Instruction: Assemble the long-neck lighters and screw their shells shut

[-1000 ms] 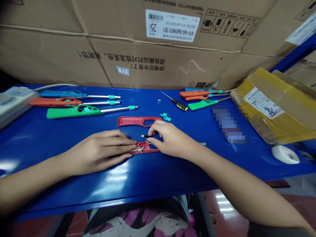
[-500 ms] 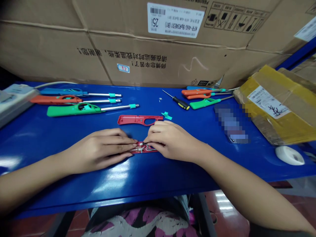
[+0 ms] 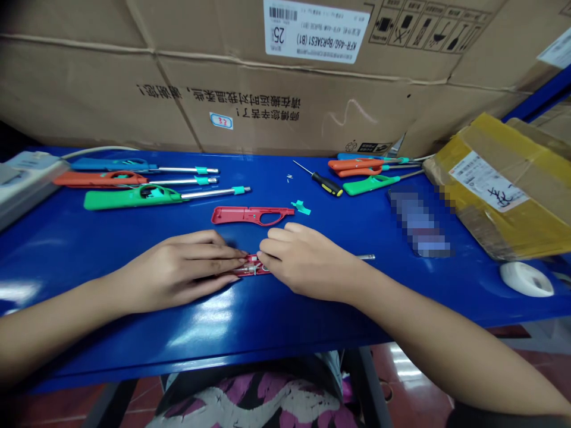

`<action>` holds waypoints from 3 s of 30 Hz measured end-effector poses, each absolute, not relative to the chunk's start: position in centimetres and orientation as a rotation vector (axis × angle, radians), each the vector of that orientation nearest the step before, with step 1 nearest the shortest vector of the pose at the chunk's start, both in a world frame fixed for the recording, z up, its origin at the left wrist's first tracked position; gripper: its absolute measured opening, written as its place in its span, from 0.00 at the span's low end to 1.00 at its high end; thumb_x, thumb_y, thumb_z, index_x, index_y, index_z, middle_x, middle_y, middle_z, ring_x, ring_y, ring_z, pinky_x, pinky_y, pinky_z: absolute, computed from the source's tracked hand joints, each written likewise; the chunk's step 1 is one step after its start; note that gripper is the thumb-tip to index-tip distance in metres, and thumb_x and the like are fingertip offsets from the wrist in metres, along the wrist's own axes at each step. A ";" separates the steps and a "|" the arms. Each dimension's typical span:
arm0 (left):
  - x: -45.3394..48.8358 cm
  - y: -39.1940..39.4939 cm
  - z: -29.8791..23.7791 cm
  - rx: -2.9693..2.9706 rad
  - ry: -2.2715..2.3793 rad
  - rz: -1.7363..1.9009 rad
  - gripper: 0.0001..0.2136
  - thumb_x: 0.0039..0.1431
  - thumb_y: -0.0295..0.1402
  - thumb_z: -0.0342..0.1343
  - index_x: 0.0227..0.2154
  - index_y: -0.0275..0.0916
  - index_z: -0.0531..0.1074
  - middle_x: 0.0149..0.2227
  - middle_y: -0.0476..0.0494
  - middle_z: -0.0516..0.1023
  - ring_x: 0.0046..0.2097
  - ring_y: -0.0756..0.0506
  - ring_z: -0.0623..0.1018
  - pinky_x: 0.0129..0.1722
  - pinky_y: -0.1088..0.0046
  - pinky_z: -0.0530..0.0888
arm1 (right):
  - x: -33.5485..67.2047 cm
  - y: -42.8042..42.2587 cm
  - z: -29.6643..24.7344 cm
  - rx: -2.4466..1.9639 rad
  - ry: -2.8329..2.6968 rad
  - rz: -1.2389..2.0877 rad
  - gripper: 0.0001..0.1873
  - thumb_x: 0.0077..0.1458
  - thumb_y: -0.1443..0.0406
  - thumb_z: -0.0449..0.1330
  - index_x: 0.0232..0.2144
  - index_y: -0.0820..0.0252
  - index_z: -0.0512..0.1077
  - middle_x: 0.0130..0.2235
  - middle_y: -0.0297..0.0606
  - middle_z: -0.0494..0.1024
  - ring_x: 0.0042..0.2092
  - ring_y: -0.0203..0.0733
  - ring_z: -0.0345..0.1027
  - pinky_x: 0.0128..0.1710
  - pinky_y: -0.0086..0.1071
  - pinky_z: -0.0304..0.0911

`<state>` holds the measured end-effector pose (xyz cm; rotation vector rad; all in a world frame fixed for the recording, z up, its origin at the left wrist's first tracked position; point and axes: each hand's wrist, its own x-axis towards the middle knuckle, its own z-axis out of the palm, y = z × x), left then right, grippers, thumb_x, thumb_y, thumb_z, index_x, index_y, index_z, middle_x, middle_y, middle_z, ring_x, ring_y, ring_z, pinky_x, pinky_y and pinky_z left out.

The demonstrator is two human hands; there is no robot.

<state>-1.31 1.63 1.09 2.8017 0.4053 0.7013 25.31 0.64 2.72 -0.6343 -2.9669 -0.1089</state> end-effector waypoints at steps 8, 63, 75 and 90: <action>-1.1 1.6 1.3 2.894 0.406 0.685 0.12 0.66 0.29 0.57 0.50 0.34 0.77 0.47 0.42 0.83 0.45 0.42 0.80 0.46 0.64 0.80 | 25.5 0.6 3.4 -0.656 -2.929 -0.053 0.14 0.67 0.63 0.53 0.44 0.61 0.77 0.41 0.40 0.77 0.42 0.44 0.65 0.41 0.39 0.54; -2.8 2.7 1.9 2.918 0.471 0.704 0.15 0.64 0.26 0.57 0.53 0.36 0.75 0.48 0.39 0.83 0.48 0.41 0.81 0.48 0.62 0.81 | 29.6 5.2 2.2 -1.395 -2.365 0.096 0.15 0.63 0.63 0.58 0.51 0.60 0.74 0.48 0.46 0.75 0.42 0.46 0.72 0.43 0.40 0.68; -2.2 2.2 2.1 2.694 0.578 0.982 0.09 0.61 0.27 0.62 0.44 0.39 0.79 0.39 0.43 0.84 0.39 0.46 0.82 0.40 0.69 0.80 | 27.3 3.9 2.8 -1.209 -1.876 0.950 0.12 0.58 0.59 0.62 0.40 0.62 0.75 0.34 0.37 0.76 0.31 0.35 0.66 0.29 0.29 0.62; 0.1 0.4 2.2 2.430 0.587 1.164 0.12 0.58 0.22 0.65 0.44 0.39 0.80 0.40 0.42 0.84 0.41 0.46 0.80 0.42 0.67 0.79 | 23.5 0.1 2.9 -0.912 -1.598 1.773 0.10 0.57 0.67 0.65 0.42 0.61 0.72 0.34 0.33 0.77 0.34 0.32 0.71 0.36 0.27 0.68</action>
